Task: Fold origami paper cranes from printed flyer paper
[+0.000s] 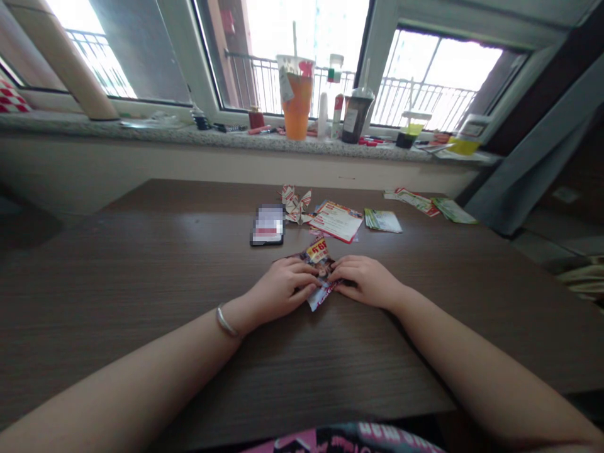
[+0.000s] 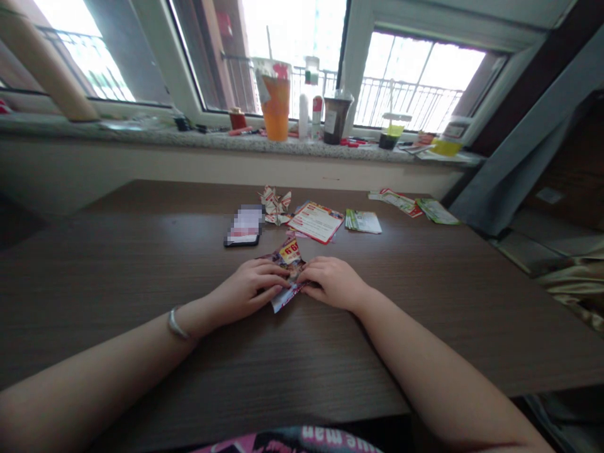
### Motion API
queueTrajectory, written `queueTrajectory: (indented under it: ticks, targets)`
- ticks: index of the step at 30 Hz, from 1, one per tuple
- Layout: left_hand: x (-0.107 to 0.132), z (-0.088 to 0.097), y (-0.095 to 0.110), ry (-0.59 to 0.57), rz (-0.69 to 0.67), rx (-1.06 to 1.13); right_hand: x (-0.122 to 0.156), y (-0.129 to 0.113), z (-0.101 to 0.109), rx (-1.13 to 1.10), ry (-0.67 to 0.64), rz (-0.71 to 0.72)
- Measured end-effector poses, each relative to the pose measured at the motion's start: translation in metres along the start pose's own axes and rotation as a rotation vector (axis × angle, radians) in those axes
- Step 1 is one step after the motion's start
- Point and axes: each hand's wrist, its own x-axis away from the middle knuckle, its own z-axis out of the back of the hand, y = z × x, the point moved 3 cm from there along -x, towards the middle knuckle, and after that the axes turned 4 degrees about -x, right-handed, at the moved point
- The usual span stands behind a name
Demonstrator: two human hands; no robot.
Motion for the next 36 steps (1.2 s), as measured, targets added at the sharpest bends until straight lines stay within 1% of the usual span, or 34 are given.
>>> queueTrajectory:
  ticks: [7,11,17,23,26,30,36]
  targets:
    - [0.002,-0.001,0.004,-0.041,-0.063,-0.001,0.000,0.002,0.001,0.004,0.118,-0.033]
    - [0.002,0.000,0.008,-0.064,-0.096,-0.005,-0.001,0.003,0.001,0.016,0.155,-0.051]
    - [0.001,0.002,0.011,-0.054,-0.132,-0.007,0.000,0.007,-0.002,-0.005,0.213,-0.043]
    - [0.001,0.003,0.014,-0.065,-0.144,-0.024,0.003,0.015,-0.006,-0.074,0.310,-0.199]
    - [0.002,0.002,0.015,-0.072,-0.168,-0.035,0.002,0.018,-0.006,-0.128,0.305,-0.295]
    - [0.003,0.000,0.017,-0.098,-0.202,-0.087,0.002,0.023,-0.006,-0.133,0.291,-0.434]
    - [0.006,-0.001,0.023,-0.148,-0.213,-0.140,0.004,0.030,-0.007,-0.154,0.326,-0.559]
